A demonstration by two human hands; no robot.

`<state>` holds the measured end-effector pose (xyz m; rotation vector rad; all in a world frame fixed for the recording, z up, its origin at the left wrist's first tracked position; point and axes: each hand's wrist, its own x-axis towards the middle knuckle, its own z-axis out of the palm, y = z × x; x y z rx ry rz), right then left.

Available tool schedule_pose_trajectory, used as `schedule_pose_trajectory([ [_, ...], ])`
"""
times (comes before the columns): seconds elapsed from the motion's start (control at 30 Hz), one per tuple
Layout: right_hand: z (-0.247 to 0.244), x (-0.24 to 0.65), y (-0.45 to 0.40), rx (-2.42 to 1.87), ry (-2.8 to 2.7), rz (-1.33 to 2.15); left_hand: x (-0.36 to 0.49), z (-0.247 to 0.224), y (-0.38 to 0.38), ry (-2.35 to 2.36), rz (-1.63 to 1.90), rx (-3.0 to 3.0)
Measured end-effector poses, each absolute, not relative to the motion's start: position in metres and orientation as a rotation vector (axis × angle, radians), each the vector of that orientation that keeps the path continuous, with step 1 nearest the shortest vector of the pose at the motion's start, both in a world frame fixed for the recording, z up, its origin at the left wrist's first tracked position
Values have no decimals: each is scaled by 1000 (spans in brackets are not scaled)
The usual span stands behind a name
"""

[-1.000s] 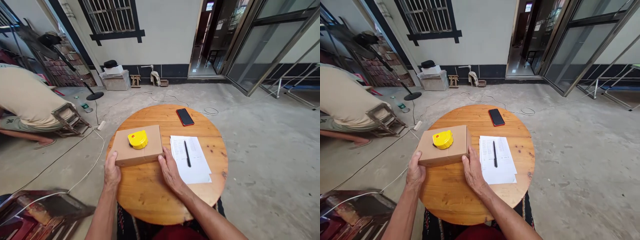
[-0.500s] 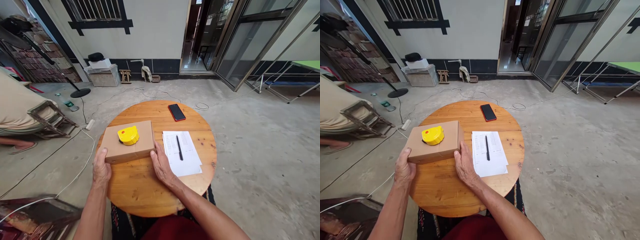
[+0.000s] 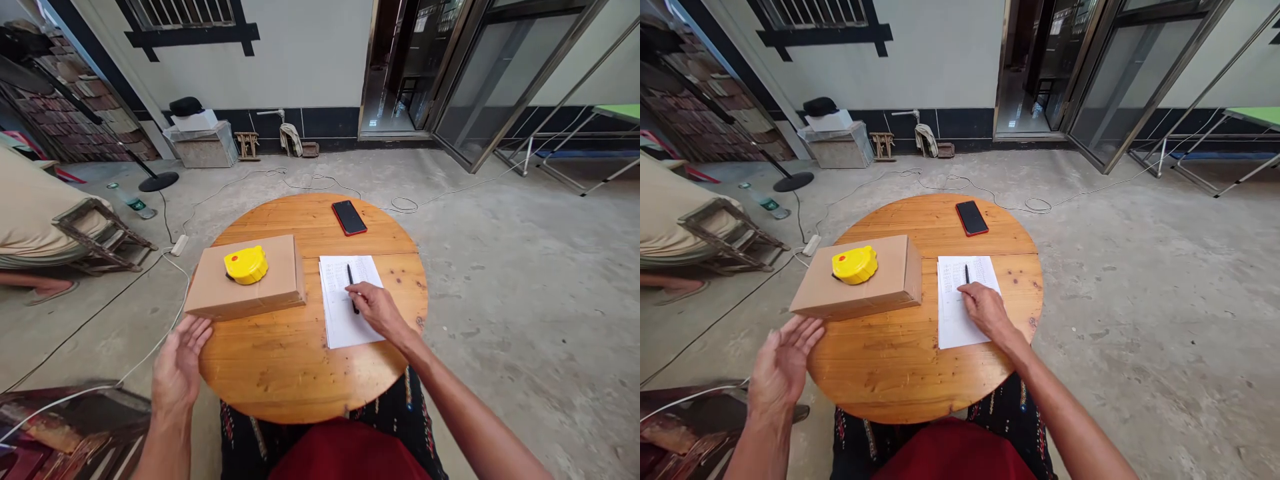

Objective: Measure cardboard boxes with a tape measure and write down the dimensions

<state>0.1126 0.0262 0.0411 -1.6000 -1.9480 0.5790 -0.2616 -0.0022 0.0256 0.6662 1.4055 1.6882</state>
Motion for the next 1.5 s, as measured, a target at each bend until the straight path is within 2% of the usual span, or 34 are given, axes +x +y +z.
schedule_pose_trajectory([
  [0.13, 38, 149, 41, -1629, -2212, 447, -236, 12, -51, 1690, 1720, 733],
  [0.23, 36, 150, 51, -1523, -2436, 397, -199, 9, -78, 1865, 1427, 1136],
  [0.47, 46, 150, 61, -1298, -2693, 343, -110, 17, -68, 1426, 976, 2197],
  [0.6, 60, 162, 54, -1468, -2538, 255, -78, 21, -47, 1314, 745, 2443],
  [0.73, 77, 176, 29, -1660, -2043, 301, -64, 14, -35, 1303, 565, 2518],
  [0.83, 80, 187, 4, -1867, -1713, 420, -63, 6, -34, 1338, 564, 2525],
  [0.9, 75, 193, -10, -1961, -1694, 486, -65, 1, -36, 1380, 597, 2521],
  [1.03, 56, 195, -22, -1845, -1722, 747, -65, -5, -41, 1474, 675, 2490],
  [1.5, 42, 184, -26, -1886, -1702, 845, -67, -4, -42, 1490, 793, 2398],
])
